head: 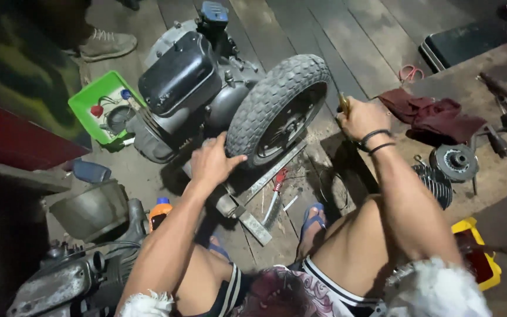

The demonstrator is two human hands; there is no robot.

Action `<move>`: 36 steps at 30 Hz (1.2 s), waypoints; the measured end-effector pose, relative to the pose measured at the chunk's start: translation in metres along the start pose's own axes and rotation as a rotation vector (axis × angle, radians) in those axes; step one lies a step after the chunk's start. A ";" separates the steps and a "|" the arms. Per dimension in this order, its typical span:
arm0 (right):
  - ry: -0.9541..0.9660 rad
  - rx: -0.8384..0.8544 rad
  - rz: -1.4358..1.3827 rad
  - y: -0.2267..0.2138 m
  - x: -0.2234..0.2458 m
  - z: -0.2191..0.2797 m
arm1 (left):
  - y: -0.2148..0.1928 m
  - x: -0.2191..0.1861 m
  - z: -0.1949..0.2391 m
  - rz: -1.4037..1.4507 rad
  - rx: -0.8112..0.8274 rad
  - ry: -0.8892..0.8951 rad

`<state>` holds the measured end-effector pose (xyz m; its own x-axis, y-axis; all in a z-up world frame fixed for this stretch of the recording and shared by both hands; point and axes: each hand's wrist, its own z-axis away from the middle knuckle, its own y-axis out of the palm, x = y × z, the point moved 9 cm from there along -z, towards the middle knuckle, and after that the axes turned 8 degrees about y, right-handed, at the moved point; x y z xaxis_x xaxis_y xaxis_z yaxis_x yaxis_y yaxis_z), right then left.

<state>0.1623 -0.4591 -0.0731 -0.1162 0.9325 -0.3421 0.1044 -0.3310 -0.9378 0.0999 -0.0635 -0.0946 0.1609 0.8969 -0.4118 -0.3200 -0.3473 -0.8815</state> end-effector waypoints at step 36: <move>0.558 -0.386 -1.520 -0.032 -0.041 0.006 | -0.051 -0.047 0.014 0.098 -0.440 0.236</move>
<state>0.1582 -0.4878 -0.0289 0.0009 0.3117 0.9502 0.4661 0.8405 -0.2762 0.0958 -0.0842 -0.0271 0.3727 0.7860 -0.4932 0.0718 -0.5544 -0.8292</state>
